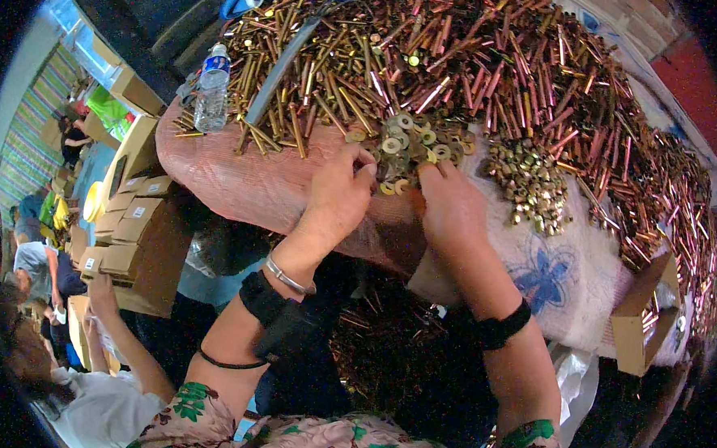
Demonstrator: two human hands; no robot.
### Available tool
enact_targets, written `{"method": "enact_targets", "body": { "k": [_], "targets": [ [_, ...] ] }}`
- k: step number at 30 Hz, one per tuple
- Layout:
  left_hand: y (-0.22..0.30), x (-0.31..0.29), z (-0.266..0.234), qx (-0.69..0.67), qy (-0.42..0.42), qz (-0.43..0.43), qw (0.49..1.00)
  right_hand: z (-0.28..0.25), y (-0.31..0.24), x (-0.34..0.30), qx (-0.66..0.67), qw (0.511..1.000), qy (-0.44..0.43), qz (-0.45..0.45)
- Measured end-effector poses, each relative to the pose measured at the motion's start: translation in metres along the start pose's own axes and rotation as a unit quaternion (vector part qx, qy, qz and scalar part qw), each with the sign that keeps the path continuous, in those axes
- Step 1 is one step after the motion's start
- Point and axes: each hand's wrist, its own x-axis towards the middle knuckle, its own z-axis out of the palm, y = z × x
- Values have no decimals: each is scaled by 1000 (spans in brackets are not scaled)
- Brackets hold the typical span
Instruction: Sorting and manually assembling metal pins with washers and spacers at a workshop table.
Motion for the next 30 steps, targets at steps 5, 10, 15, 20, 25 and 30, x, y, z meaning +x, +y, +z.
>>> {"method": "enact_targets", "body": {
  "k": [5,10,15,20,25,30],
  "targets": [
    [-29,25,-24,84,96,10,992,0,3,-4,9,1000,20,-14],
    [-45,36,-34,208,162,-72,962,-1,-3,-5,-15,998,31,-50],
    [-48,43,-34,236,153,-81,956,1,3,-8,38,994,90,-39],
    [-36,28,-34,209,163,-60,962,5,11,-10,121,977,168,-50],
    [-13,3,-36,136,216,61,965,-2,12,-13,170,971,166,-35],
    [-18,11,-14,24,197,82,977,-1,14,-17,220,964,150,6]
  ]
}}
